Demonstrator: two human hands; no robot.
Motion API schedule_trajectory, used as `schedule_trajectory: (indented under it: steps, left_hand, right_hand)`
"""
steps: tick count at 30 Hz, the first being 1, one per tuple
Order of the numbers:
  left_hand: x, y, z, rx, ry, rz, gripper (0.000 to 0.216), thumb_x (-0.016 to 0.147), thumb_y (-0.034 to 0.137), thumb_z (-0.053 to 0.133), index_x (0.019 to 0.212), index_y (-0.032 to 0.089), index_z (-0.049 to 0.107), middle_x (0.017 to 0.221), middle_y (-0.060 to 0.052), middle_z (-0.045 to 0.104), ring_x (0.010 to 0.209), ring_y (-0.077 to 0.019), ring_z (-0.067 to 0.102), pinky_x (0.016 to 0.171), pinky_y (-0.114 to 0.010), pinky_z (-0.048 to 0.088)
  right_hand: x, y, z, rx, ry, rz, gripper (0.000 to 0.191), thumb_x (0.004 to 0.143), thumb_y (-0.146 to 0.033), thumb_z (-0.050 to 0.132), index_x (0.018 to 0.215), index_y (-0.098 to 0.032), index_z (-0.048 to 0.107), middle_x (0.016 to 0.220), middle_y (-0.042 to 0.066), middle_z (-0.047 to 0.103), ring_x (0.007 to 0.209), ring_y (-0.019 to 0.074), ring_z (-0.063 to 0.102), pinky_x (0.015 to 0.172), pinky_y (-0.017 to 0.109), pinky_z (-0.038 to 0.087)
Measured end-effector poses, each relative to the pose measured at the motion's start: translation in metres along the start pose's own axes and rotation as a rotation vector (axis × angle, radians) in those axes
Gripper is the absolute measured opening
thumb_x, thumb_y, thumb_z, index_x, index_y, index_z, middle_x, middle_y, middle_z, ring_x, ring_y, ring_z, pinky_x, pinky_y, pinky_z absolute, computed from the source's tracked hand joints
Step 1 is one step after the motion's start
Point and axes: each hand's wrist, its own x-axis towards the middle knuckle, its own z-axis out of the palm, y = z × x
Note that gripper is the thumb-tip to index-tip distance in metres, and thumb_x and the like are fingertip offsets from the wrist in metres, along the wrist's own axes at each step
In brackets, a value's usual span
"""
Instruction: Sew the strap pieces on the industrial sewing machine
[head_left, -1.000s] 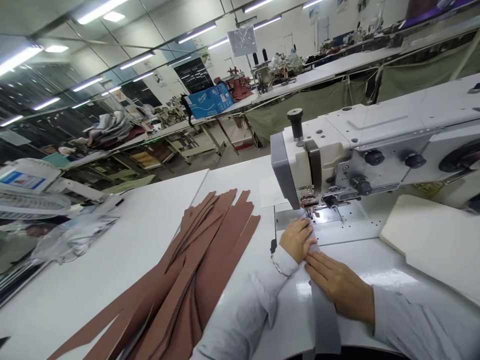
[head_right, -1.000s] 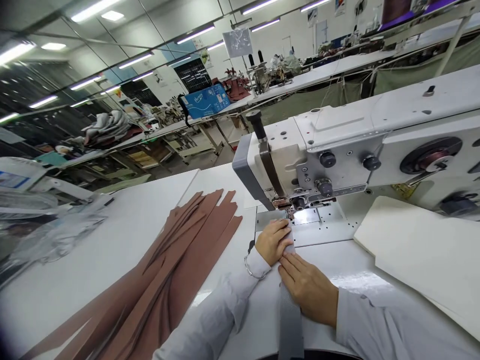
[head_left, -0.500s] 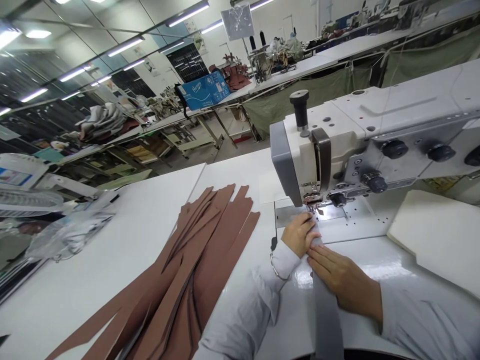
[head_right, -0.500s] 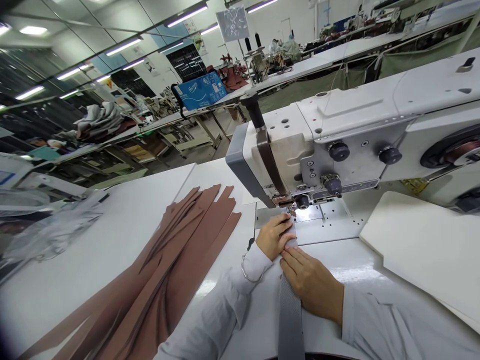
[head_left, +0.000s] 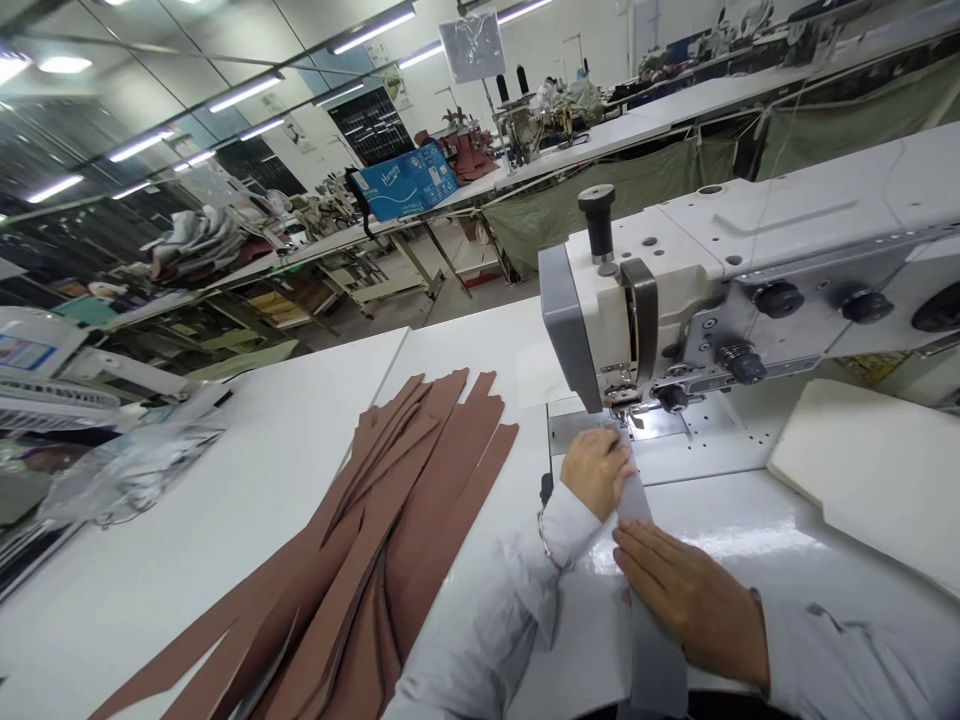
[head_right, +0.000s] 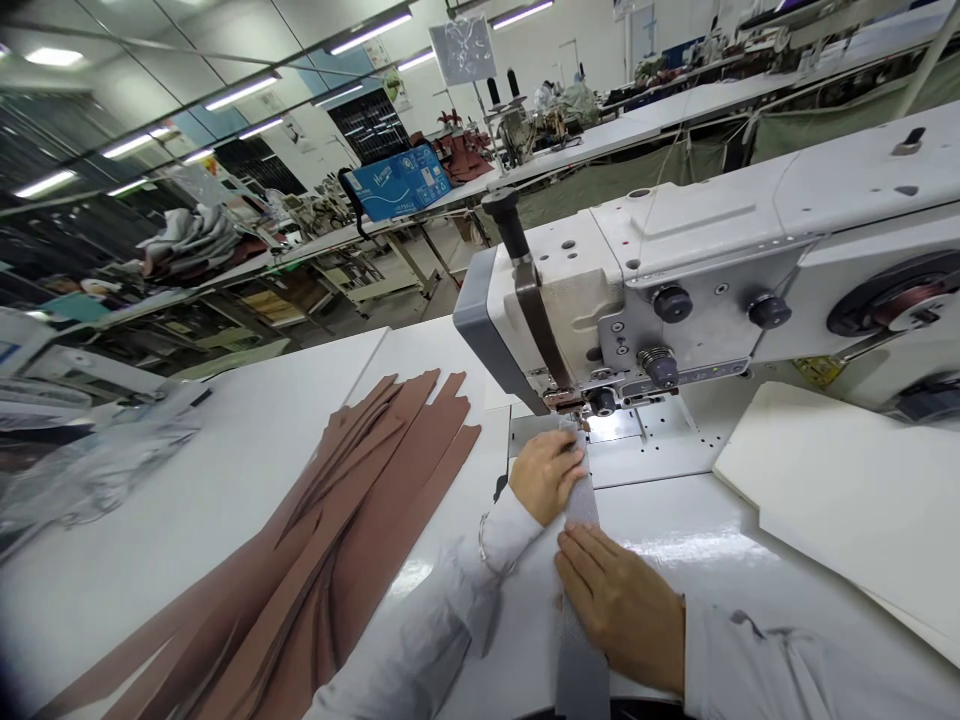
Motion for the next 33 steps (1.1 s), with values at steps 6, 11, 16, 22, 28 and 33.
schedule_trajectory:
  steps: [6, 11, 16, 22, 28, 33]
  left_hand:
    - [-0.016, 0.007, -0.006, -0.070, 0.001, -0.009, 0.027, 0.075, 0.032, 0.068, 0.098, 0.018, 0.063, 0.116, -0.009, 0.059, 0.112, -0.0264, 0.052, 0.093, -0.041, 0.047]
    - [-0.004, -0.001, -0.003, -0.107, -0.039, -0.028, 0.028, 0.074, 0.030, 0.069, 0.098, 0.017, 0.065, 0.118, -0.010, 0.058, 0.113, -0.0259, 0.052, 0.094, -0.038, 0.048]
    - [0.008, -0.006, -0.003, -0.085, -0.062, -0.030, 0.029, 0.073, 0.027, 0.070, 0.099, 0.014, 0.064, 0.119, -0.011, 0.057, 0.112, -0.0256, 0.053, 0.094, -0.037, 0.047]
    - [0.004, 0.005, -0.012, 0.028, -0.087, -0.022, 0.026, 0.071, 0.031, 0.071, 0.092, 0.016, 0.065, 0.110, -0.010, 0.062, 0.103, -0.0277, 0.056, 0.089, -0.044, 0.048]
    - [0.002, 0.000, -0.010, -0.019, -0.065, -0.030, 0.030, 0.071, 0.035, 0.072, 0.094, 0.017, 0.067, 0.114, -0.009, 0.061, 0.106, -0.0270, 0.056, 0.093, -0.041, 0.047]
    - [0.017, -0.012, -0.010, -0.009, -0.153, -0.073, 0.032, 0.073, 0.034, 0.070, 0.099, 0.016, 0.067, 0.120, -0.008, 0.059, 0.112, -0.0263, 0.053, 0.099, -0.039, 0.043]
  right_hand:
    - [-0.001, -0.019, 0.000, 0.010, 0.036, 0.081, 0.031, 0.084, -0.003, 0.035, 0.101, -0.003, 0.061, 0.106, 0.018, 0.063, 0.106, 0.0284, 0.056, 0.088, 0.040, 0.051]
    - [-0.002, -0.012, 0.001, 0.032, 0.030, 0.075, 0.032, 0.082, -0.002, 0.036, 0.102, -0.002, 0.061, 0.106, 0.018, 0.063, 0.107, 0.0283, 0.055, 0.089, 0.039, 0.050]
    - [-0.002, -0.004, -0.001, 0.028, -0.010, 0.052, 0.035, 0.079, -0.001, 0.036, 0.105, -0.004, 0.059, 0.106, 0.017, 0.062, 0.108, 0.0269, 0.054, 0.090, 0.039, 0.049]
    - [-0.001, -0.007, 0.001, 0.041, 0.024, 0.079, 0.034, 0.079, -0.003, 0.037, 0.102, -0.004, 0.061, 0.106, 0.018, 0.063, 0.107, 0.0269, 0.054, 0.091, 0.039, 0.048]
    - [0.001, -0.013, 0.001, 0.036, 0.013, 0.094, 0.034, 0.078, -0.001, 0.036, 0.100, -0.003, 0.062, 0.104, 0.017, 0.063, 0.106, 0.0261, 0.055, 0.090, 0.038, 0.048]
    - [0.003, -0.008, 0.005, -0.001, -0.038, 0.052, 0.036, 0.075, 0.000, 0.038, 0.104, 0.000, 0.060, 0.107, 0.020, 0.061, 0.108, 0.0298, 0.053, 0.091, 0.040, 0.048]
